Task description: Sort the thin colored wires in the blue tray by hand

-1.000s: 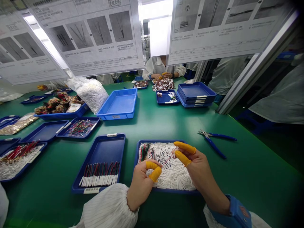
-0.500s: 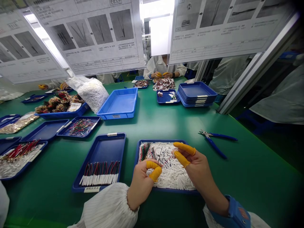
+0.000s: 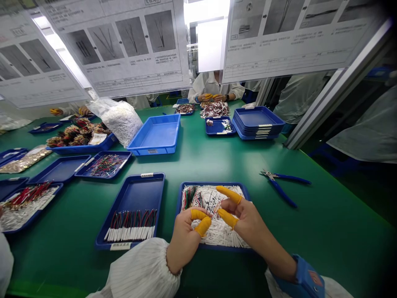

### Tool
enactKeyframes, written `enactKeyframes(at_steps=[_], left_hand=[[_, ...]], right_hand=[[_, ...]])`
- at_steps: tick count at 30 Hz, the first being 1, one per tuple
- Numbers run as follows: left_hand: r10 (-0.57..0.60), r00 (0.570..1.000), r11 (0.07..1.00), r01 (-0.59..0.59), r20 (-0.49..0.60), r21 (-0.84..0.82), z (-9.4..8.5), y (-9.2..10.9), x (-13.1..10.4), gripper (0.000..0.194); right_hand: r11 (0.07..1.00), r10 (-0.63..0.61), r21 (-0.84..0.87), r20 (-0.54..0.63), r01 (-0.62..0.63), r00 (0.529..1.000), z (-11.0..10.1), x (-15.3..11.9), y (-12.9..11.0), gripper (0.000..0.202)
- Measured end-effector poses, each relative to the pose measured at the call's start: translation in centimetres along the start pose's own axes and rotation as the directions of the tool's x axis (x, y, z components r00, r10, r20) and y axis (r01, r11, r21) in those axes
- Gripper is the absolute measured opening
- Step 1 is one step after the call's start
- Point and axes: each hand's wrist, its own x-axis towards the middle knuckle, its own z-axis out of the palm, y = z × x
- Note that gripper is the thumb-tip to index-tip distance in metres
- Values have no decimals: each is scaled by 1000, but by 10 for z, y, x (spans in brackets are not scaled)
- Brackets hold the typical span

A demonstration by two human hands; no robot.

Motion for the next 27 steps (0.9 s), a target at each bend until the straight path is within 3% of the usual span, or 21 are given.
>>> enactKeyframes(at_steps=[7,14,22,27], left_hand=[[14,999,1000,-14,-33,-5,-1,-1,1,5],[13,999,1000,-13,-45,-5,0,0,0,3],[4,999,1000,-4,-38,2,-1,1,0,4],[17,1000,999,-17,5,40,0,4,0,8]], right_hand=[[998,57,18,63,-59,996,-2,0,-3,20],[998,-62,-30,-56,61,997,-5,-1,-7,30],[991,38,134,-226,-7,973,-15,1,-16,23],[982,39,185,-325,24,945,-17,2,-18,24]])
